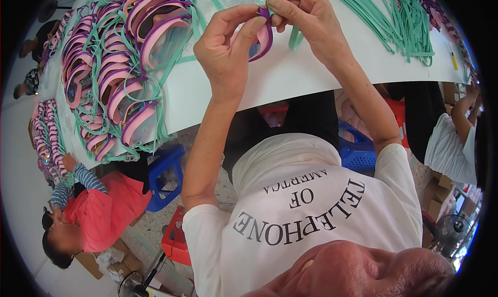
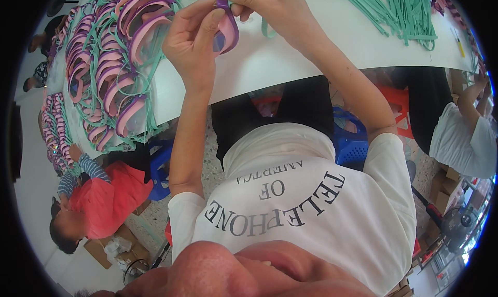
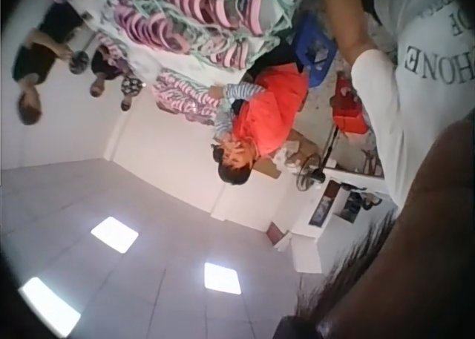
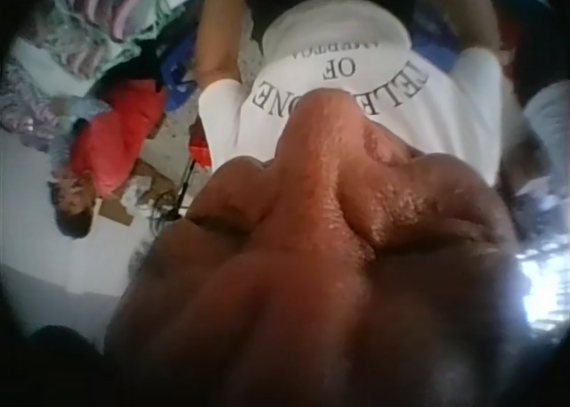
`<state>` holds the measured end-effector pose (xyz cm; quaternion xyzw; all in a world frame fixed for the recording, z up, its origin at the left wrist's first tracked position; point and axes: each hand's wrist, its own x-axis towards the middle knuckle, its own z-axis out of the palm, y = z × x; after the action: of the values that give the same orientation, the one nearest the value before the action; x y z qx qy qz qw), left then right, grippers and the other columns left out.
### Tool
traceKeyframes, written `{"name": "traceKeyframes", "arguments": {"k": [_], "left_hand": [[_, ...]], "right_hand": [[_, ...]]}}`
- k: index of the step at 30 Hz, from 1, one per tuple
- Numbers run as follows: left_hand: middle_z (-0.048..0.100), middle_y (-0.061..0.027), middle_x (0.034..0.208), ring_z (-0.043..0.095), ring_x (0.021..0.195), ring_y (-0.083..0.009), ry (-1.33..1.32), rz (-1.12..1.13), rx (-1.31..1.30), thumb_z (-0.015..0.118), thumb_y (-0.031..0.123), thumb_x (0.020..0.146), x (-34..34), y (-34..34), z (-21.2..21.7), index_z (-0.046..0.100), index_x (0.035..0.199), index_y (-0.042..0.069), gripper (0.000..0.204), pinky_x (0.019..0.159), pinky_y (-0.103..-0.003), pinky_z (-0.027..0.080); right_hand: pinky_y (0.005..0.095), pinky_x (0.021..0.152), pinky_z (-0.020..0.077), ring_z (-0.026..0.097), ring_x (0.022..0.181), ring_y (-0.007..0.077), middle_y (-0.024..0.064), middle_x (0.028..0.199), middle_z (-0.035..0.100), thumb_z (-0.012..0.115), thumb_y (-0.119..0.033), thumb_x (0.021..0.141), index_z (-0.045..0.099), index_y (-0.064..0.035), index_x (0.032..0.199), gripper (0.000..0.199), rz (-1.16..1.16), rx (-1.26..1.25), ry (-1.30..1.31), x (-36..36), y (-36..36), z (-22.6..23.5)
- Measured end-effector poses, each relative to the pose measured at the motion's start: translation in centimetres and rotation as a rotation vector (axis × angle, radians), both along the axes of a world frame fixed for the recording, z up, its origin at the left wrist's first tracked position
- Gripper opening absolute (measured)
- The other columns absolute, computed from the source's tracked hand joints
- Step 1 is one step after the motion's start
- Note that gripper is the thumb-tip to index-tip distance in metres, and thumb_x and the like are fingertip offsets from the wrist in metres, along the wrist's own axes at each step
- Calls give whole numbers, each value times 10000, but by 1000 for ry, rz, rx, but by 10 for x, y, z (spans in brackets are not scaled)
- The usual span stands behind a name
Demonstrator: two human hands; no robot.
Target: The recorder is assembling swimming goggles by manually attaching green elastic straps to pink plastic frames.
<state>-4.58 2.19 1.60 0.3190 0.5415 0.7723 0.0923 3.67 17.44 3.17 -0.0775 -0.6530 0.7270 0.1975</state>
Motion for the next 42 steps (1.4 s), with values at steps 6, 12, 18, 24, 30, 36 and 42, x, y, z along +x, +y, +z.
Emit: {"name": "traceKeyframes", "arguments": {"k": [6, 12, 18, 24, 30, 36, 42], "left_hand": [[740, -45, 857, 611, 648, -58, 48, 17, -49, 723, 41, 952, -6, 1, -5, 729, 1061, -11, 121, 575, -190, 460], [735, -49, 821, 624, 611, -75, 238, 165, -165, 688, 53, 966, -5, 11, -3, 689, 1020, 24, 61, 560, -231, 481], [716, -71, 790, 692, 644, -229, 714, 451, -110, 686, 90, 972, -12, 25, -8, 632, 1017, 57, 78, 576, -320, 524], [698, -89, 833, 687, 778, -264, 600, 288, -303, 762, 205, 911, -20, 17, 16, 640, 1060, 60, 241, 705, -381, 526], [731, -112, 1058, 707, 940, -251, -93, -377, -456, 501, 366, 1082, -54, 2, 45, 673, 1221, 39, 394, 937, -389, 566], [719, -122, 1042, 708, 902, -248, -797, -691, -100, 441, 448, 1102, -29, 30, 25, 621, 1232, 49, 457, 855, -398, 589], [667, -27, 772, 607, 677, -94, -316, -290, -379, 520, 493, 1039, -27, 29, 71, 712, 961, 54, 485, 590, -226, 433]], "right_hand": [[233, 701, 507, 624, 741, 95, 34, 825, 660, 645, -116, 1009, 638, -4, 994, 114, 16, -20, -18, 2, 1, 5], [255, 673, 505, 630, 734, 101, 39, 820, 669, 766, -93, 895, 687, -14, 1023, 169, -90, 326, -60, 6, -7, 19], [259, 764, 573, 708, 796, 147, 45, 886, 714, 755, -85, 881, 748, -25, 1008, 141, -314, 1104, 163, 1, -13, 35], [278, 736, 552, 708, 825, 159, 78, 938, 744, 761, -52, 867, 744, -20, 989, 128, -446, 1230, 265, -6, 22, 23], [340, 839, 572, 734, 941, 245, 133, 981, 748, 730, 80, 844, 700, 31, 942, 113, -459, 831, 618, -16, 30, 21], [323, 853, 549, 711, 941, 217, 118, 995, 742, 703, 103, 857, 696, 20, 940, 118, -419, 690, 590, -23, 14, 15], [315, 947, 537, 650, 1093, 172, 135, 1179, 666, 646, 60, 962, 567, 23, 1228, 279, -669, 303, 851, 58, 55, 61]]}}
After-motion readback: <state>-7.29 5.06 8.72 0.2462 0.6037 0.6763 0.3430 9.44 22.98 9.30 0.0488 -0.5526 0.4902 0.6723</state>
